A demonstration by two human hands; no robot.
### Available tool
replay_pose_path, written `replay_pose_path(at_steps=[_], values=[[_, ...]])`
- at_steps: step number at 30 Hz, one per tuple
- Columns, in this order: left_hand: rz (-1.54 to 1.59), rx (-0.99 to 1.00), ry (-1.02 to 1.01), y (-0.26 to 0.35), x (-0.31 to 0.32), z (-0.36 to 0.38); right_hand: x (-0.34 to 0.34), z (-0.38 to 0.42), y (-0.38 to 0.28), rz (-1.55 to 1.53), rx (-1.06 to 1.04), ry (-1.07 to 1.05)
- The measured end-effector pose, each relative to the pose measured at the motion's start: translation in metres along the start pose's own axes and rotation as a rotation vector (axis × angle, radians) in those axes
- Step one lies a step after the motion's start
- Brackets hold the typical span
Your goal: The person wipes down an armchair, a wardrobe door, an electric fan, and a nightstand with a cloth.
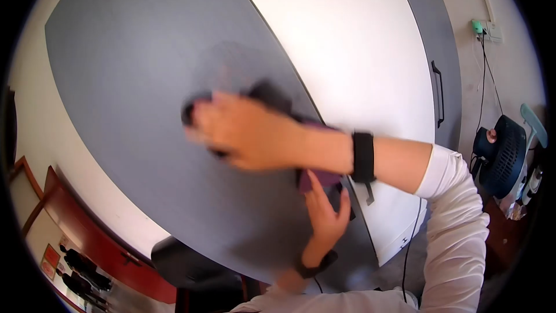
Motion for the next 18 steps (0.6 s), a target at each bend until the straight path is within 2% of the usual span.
replay_pose_path(at_steps=[2, 3, 5, 7, 9, 10, 11, 12, 14, 16, 18], values=[[-0.003, -0.037, -0.053, -0.014, 0.014, 0.047, 0.035, 0.035, -0.043, -0.058, -0.222, 0.004], [0.018, -0.083, -0.072, -0.016, 0.019, 0.061, 0.043, 0.046, -0.056, -0.021, -0.248, 0.006], [0.060, -0.171, -0.105, -0.019, 0.023, 0.075, 0.039, 0.047, -0.056, 0.018, -0.152, 0.014], [0.025, -0.051, -0.034, -0.015, 0.017, 0.057, 0.025, 0.038, -0.037, 0.076, -0.054, 0.034], [-0.001, 0.046, -0.016, -0.015, 0.007, 0.041, -0.001, 0.026, -0.009, 0.206, 0.172, -0.086], [0.008, 0.050, -0.024, -0.016, 0.004, 0.035, -0.002, 0.030, 0.009, 0.272, 0.330, 0.022], [0.019, 0.052, -0.030, -0.014, 0.002, 0.031, -0.022, 0.025, 0.023, 0.270, 0.510, -0.036], [0.033, 0.056, -0.036, -0.013, 0.001, 0.028, -0.028, 0.034, 0.030, 0.321, 0.442, 0.113], [0.005, 0.059, -0.068, -0.014, 0.001, 0.032, -0.025, 0.039, 0.021, 0.300, 0.434, 0.110], [0.005, 0.057, -0.096, -0.016, 0.003, 0.043, -0.012, 0.047, 0.001, 0.216, 0.316, 0.041], [0.041, -0.021, -0.067, -0.017, 0.007, 0.054, -0.012, 0.040, -0.010, 0.194, 0.328, 0.045]])
Point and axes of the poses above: each hand's wrist, its own z-axis away from the middle knuckle, its own x-axis out of the palm, y = z × x, the point moved 1 cm from there along -z, towards the middle knuckle, and after that the axes turned 14 degrees about z, right-handed, at the moved point
